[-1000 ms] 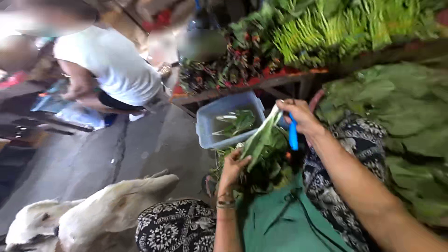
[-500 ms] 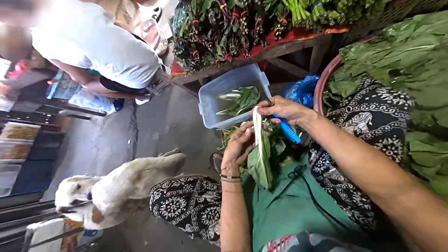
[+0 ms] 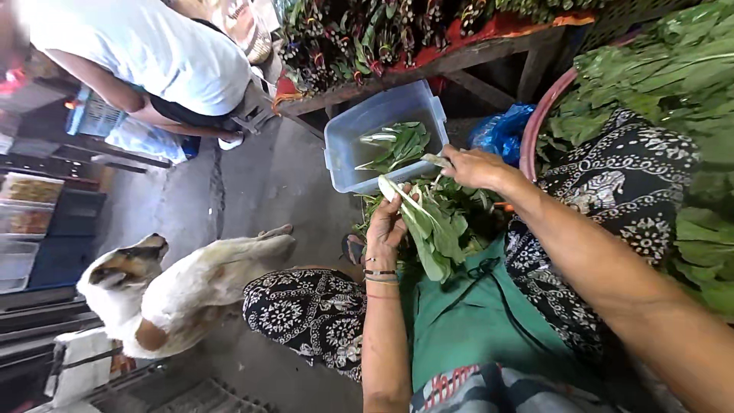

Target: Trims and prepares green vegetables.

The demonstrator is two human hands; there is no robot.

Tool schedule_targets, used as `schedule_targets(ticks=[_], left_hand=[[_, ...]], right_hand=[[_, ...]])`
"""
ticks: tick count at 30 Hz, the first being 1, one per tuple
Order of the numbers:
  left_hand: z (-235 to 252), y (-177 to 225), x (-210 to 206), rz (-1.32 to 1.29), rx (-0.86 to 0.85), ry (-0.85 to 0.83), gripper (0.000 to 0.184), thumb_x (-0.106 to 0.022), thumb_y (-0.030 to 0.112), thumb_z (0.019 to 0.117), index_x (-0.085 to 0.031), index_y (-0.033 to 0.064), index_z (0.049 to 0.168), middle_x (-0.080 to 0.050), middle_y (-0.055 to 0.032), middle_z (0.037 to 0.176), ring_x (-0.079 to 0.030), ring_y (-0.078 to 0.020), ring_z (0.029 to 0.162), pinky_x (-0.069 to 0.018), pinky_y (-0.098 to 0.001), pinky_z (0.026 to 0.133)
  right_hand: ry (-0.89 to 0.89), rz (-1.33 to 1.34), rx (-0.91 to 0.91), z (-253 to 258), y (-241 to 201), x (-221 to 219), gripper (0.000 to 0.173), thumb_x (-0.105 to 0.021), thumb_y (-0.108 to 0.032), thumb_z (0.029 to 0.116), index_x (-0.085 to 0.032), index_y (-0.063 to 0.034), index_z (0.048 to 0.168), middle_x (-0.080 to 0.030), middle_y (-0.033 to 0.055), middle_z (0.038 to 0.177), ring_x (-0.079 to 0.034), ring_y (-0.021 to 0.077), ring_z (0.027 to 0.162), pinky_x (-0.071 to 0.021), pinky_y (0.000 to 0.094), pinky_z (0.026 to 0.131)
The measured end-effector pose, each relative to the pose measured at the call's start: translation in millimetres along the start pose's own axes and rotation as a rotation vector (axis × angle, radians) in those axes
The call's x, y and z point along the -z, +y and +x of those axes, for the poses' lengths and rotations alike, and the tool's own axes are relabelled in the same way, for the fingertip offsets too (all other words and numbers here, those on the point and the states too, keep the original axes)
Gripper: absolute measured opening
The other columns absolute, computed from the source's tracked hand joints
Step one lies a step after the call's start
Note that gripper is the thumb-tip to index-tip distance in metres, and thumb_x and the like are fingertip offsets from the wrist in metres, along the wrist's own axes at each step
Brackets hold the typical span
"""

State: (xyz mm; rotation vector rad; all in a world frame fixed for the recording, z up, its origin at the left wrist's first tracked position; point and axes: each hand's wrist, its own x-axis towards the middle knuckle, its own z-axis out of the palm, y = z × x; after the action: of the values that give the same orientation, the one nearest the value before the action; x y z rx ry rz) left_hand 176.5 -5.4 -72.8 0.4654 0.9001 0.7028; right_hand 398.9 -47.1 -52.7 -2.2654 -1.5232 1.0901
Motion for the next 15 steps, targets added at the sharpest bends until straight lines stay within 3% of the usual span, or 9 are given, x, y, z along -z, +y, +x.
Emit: schedule_targets(ticks=[3,6,11,15], left_hand=[[0.4,0.5,-4.2,-0.060,-0.085,0.157,0.017,-0.051,0.011,0.1051,-0.056,0.0085,0.121,-0.071,-0.0127,0.108,-0.073,-0.0264,0.092,-0.0618,-0.0434,0.079],[-0.4,3.8,-5.0,-0.095,-0.099,0.189,0.029,-0.040,0.029,0.1101,-0.056,0.0080,0.123,-0.070,-0.0123,0.109,-0.071,-0.0265,0.096,-0.0606,-0.0415,0.083],[1.1,4.0,-3.7,-0.076,-0.116,0.130,0.027,-0.039,0.010,0.1073,-0.054,0.0087,0.130,-0.068,-0.0147,0.113,-0.070,-0.0286,0.100,-0.0593,-0.0440,0.085],[0.9,2.3,-4.0,0.019,-0.130,0.121,0.038,-0.045,0.000,0.1044,-0.052,0.0139,0.139,-0.067,-0.0136,0.115,-0.069,-0.0261,0.097,-0.0592,-0.0423,0.081]], right_hand=[[0.013,0.081,0.112,6.4,-1.2,-6.3,0.039,-0.052,-0.033,0.1085,-0.054,-0.0136,0.143,-0.067,0.0258,0.119,-0.063,0.0483,0.114,-0.0468,0.0691,0.091],[0.029,0.195,0.198,7.2,0.1,-5.1,0.040,-0.049,-0.031,0.1098,-0.058,-0.0112,0.143,-0.066,0.0243,0.126,-0.062,0.0449,0.119,-0.0445,0.0671,0.099],[0.010,0.309,0.205,3.7,-1.1,-1.2,0.041,-0.038,-0.028,0.1131,-0.057,-0.0180,0.148,-0.070,0.0185,0.107,-0.066,0.0341,0.092,-0.0490,0.0571,0.087],[0.041,0.360,0.246,2.4,-2.2,-2.8,0.039,-0.041,-0.026,0.1125,-0.060,-0.0172,0.145,-0.071,0.0166,0.102,-0.065,0.0313,0.087,-0.0498,0.0549,0.084]])
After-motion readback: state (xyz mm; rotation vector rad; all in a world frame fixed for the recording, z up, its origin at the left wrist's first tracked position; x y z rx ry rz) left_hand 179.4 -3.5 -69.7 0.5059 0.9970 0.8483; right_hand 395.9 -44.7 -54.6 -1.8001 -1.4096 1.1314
